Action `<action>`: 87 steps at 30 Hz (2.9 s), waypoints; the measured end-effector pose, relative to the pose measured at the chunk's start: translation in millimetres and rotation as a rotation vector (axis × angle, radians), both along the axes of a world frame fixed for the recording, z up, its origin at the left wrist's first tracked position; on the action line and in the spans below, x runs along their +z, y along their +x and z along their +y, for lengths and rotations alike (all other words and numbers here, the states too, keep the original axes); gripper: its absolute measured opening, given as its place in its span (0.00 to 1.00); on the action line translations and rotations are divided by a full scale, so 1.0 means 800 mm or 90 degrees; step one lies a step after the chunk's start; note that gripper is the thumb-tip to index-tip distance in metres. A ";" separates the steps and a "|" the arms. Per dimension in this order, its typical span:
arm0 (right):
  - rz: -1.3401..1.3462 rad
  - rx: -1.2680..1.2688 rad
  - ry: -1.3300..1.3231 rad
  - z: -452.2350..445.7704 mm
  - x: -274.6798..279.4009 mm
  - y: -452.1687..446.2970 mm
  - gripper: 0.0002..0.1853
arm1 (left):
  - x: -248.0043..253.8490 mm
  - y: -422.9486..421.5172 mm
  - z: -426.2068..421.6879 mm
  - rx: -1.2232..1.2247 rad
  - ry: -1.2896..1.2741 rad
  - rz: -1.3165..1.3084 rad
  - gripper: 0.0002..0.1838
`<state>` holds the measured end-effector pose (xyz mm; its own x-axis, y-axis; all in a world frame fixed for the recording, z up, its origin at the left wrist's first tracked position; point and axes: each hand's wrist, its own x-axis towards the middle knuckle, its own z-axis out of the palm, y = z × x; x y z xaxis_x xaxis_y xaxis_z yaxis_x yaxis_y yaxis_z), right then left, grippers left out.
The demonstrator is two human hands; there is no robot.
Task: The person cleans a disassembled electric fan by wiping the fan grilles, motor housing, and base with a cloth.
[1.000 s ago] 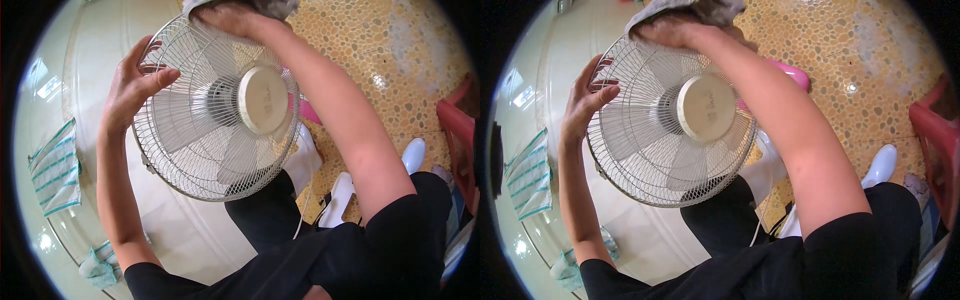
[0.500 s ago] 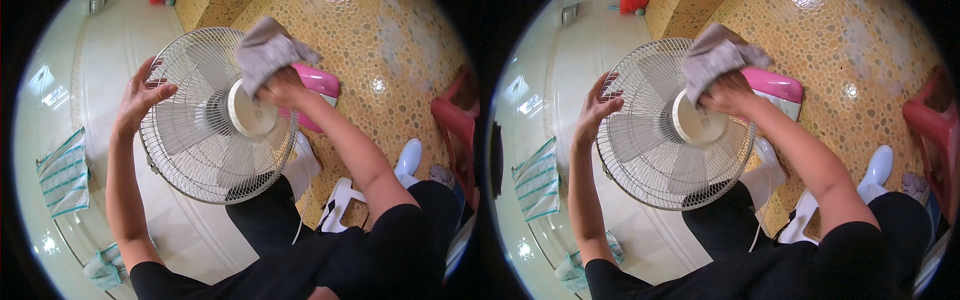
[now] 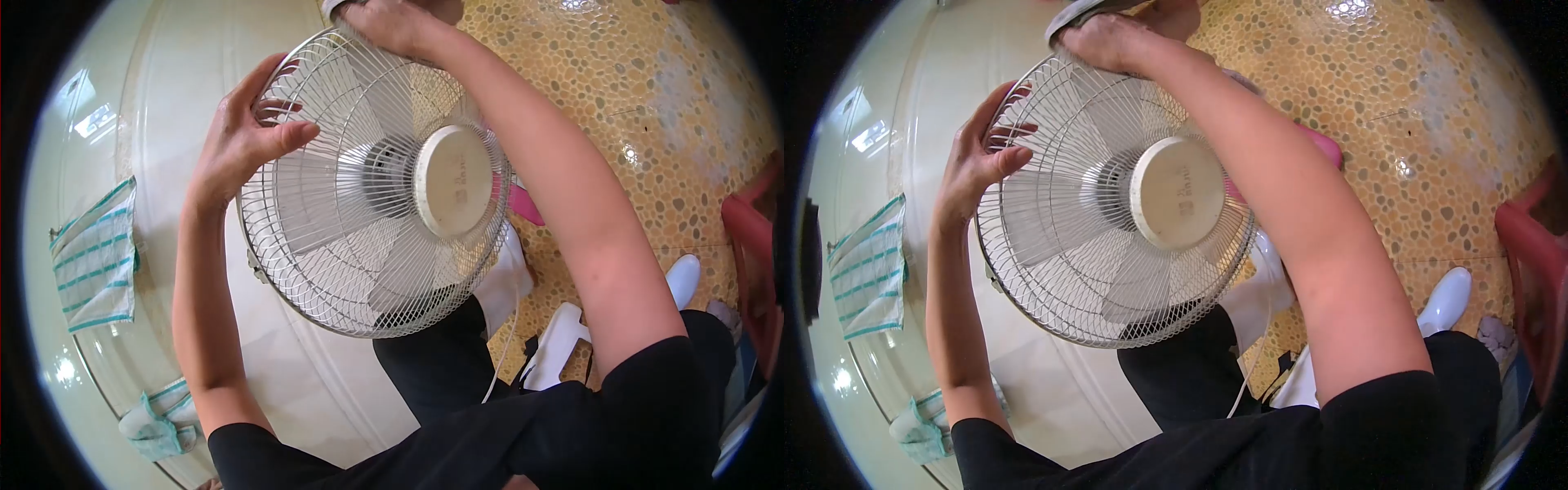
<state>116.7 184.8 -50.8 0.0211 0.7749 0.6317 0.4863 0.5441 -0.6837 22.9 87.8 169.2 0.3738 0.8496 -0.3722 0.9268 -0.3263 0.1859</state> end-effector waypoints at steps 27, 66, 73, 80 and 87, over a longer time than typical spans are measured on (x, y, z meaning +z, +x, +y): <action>0.283 -0.006 -0.270 -0.078 -0.151 -0.020 0.30 | 0.001 -0.003 0.005 0.001 -0.023 -0.001 0.58; 0.752 0.132 -0.585 -0.134 -0.187 -0.036 0.42 | -0.004 -0.035 0.021 -0.020 0.015 0.010 0.54; 0.504 -0.057 -0.509 -0.209 -0.158 -0.031 0.37 | -0.004 -0.037 0.019 0.007 0.000 -0.013 0.52; 0.384 -0.045 -0.719 -0.247 -0.178 -0.055 0.35 | 0.000 -0.033 0.018 0.000 -0.007 0.004 0.52; 0.311 -0.097 -0.789 -0.318 -0.235 -0.130 0.36 | 0.001 -0.042 0.025 0.025 -0.020 -0.002 0.45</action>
<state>12.6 -69.5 -239.1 0.1782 0.7967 -0.5775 0.0522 -0.5937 -0.8030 -10.7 107.5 170.2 0.3423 0.8515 -0.3973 0.9379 -0.2842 0.1990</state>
